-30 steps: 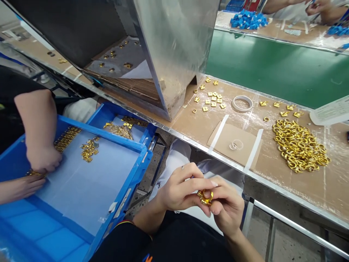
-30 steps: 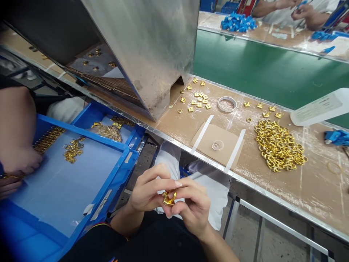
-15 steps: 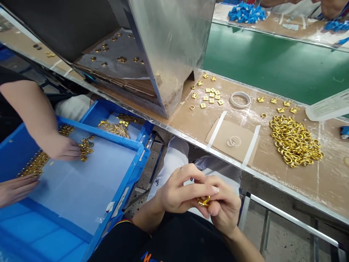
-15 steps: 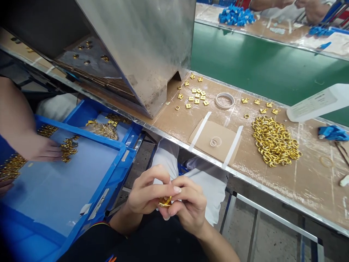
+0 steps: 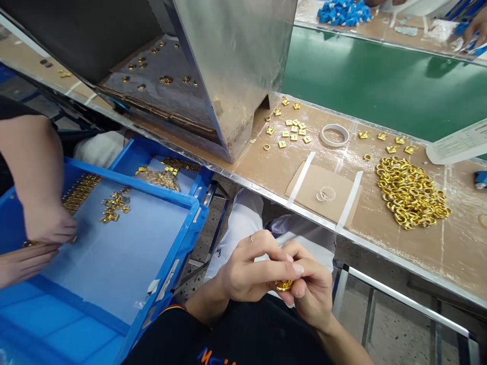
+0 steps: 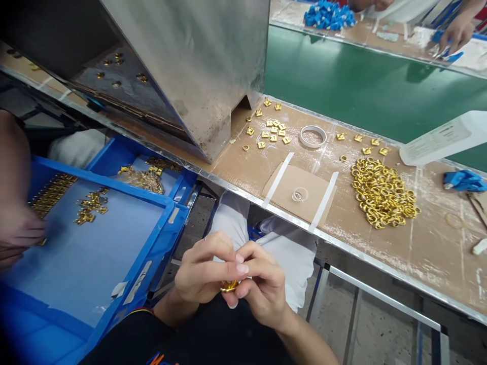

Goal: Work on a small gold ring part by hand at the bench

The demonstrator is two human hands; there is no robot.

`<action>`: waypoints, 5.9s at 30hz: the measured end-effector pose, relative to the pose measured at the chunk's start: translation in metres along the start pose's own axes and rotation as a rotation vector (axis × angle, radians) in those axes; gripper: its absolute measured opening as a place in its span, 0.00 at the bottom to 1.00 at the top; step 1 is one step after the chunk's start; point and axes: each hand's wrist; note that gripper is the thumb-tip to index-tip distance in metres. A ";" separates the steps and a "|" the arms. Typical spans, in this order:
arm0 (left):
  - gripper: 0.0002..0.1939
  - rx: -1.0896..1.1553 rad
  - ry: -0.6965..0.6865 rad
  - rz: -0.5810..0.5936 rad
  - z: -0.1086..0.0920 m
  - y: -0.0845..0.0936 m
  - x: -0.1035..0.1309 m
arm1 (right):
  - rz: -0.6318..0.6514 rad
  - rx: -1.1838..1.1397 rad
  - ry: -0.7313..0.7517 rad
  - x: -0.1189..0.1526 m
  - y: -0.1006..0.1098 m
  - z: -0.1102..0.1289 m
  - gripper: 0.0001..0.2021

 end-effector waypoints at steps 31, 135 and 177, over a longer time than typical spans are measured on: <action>0.20 -0.085 0.048 -0.068 0.000 -0.005 -0.011 | -0.163 0.009 -0.065 0.005 -0.002 -0.012 0.15; 0.20 0.233 0.194 -0.027 -0.009 -0.018 -0.012 | -0.140 0.345 0.242 0.010 0.025 -0.011 0.09; 0.10 0.234 0.239 -0.144 0.008 -0.015 -0.009 | -0.245 -0.140 -0.166 0.001 0.019 -0.001 0.10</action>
Point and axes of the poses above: each hand's wrist, its own x-axis away from the middle knuckle, its own y-axis out of the back of the hand, z = x × y, and after that the axes turned 11 degrees about x, right-handed
